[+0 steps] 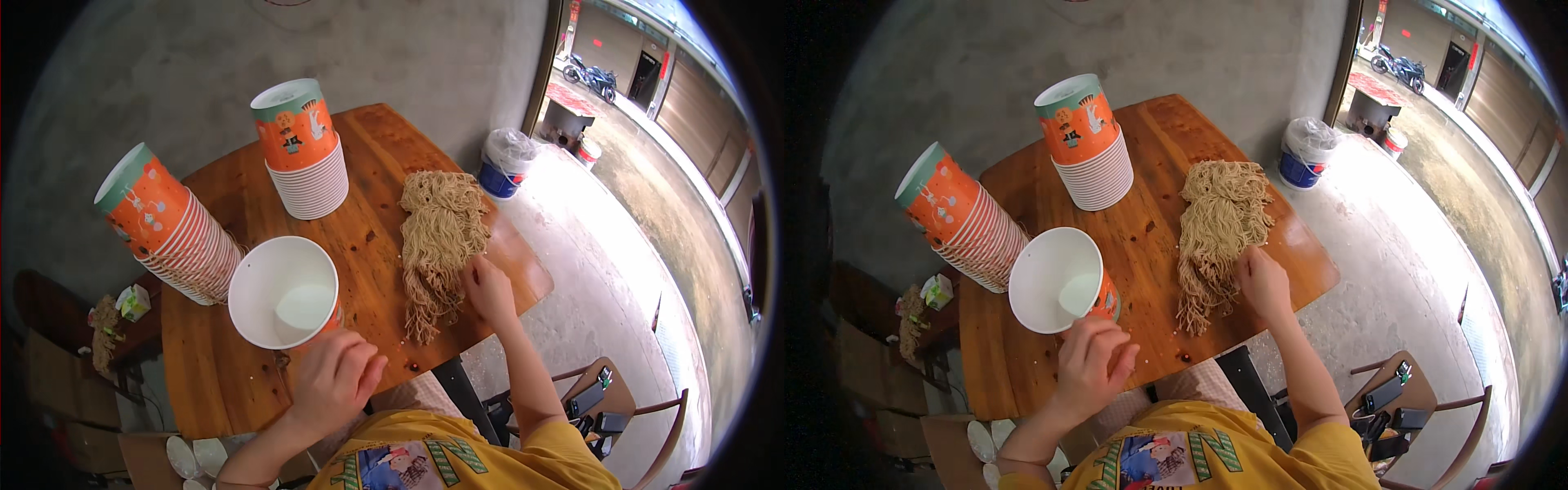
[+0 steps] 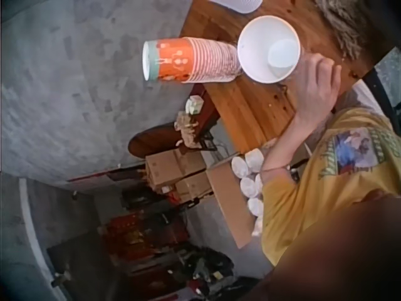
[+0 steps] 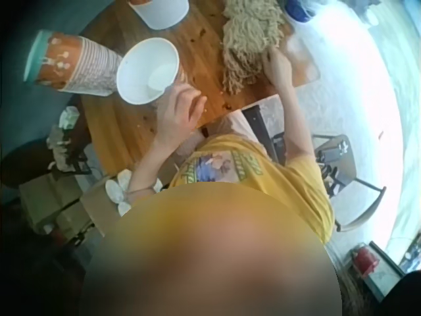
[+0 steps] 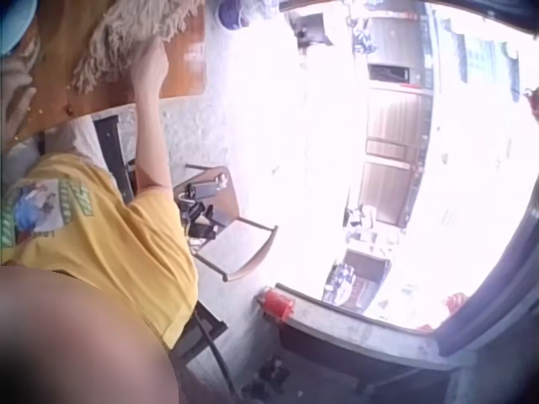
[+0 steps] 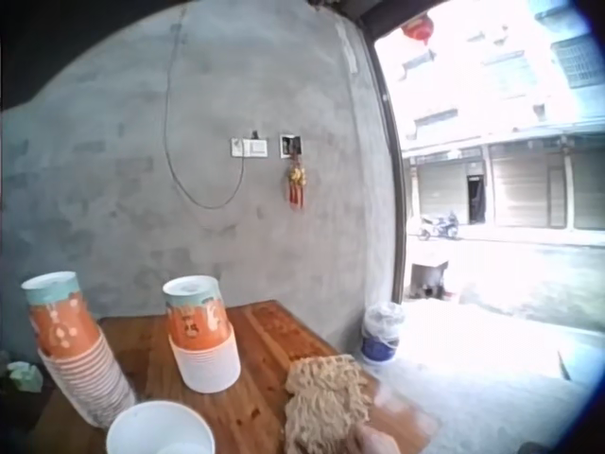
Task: The recorder is tying thin pieces of string to the rims of paper cups for assembly or packaging.
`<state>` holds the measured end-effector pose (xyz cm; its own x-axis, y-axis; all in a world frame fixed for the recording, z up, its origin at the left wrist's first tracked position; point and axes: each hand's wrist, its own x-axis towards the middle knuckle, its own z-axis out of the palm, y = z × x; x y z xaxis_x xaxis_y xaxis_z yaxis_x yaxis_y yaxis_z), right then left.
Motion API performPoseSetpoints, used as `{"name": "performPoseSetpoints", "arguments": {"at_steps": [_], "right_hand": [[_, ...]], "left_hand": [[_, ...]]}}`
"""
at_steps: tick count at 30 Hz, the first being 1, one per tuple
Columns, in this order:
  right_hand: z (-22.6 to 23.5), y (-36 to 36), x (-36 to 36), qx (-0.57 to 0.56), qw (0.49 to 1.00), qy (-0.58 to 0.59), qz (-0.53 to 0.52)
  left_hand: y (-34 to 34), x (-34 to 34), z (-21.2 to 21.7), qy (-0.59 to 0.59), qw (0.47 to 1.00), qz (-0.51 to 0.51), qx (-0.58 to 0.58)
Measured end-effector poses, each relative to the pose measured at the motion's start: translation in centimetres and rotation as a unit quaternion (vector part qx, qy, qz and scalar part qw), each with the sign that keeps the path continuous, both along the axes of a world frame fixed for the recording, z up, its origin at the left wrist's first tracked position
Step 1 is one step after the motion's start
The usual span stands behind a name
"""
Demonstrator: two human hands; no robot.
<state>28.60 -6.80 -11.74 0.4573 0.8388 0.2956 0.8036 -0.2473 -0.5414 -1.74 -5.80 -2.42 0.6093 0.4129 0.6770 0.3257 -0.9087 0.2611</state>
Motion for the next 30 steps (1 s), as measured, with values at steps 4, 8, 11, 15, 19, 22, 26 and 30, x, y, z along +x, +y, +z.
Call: {"name": "performPoseSetpoints", "arguments": {"at_steps": [4, 8, 11, 15, 19, 22, 26, 30], "right_hand": [[2.3, -0.5, -3.8, 0.051, 0.996, 0.07, 0.033], [4.0, -0.5, -5.6, 0.057, 0.909, 0.385, 0.148], [5.2, -0.5, -6.8, 0.023, 0.82, 0.544, 0.178], [5.5, -0.3, -7.3, -0.02, 0.759, 0.624, 0.185], [5.3, -0.3, -8.1, -0.035, 0.743, 0.644, 0.182], [5.8, -0.6, -8.7, -0.051, 0.748, 0.633, 0.194], [5.5, -1.0, -8.8, -0.041, 0.851, 0.484, 0.199], [4.5, -2.0, -10.0, 0.107, 0.967, -0.037, 0.229]], "left_hand": [[-0.4, 0.5, -1.8, -0.013, 0.997, -0.036, -0.062], [-0.3, 1.4, -2.8, -0.023, 0.976, -0.037, -0.216], [0.4, 1.9, -3.6, -0.067, 0.937, -0.03, -0.341], [1.3, 2.9, -5.3, -0.163, 0.865, -0.05, -0.473], [1.4, 5.1, -5.1, -0.226, 0.811, -0.065, -0.536], [2.0, 4.8, -5.0, -0.157, 0.755, -0.098, -0.629], [1.2, 3.7, -4.9, -0.103, 0.766, -0.052, -0.633], [-0.1, 0.8, -4.7, 0.005, 0.827, 0.013, -0.562]]}}
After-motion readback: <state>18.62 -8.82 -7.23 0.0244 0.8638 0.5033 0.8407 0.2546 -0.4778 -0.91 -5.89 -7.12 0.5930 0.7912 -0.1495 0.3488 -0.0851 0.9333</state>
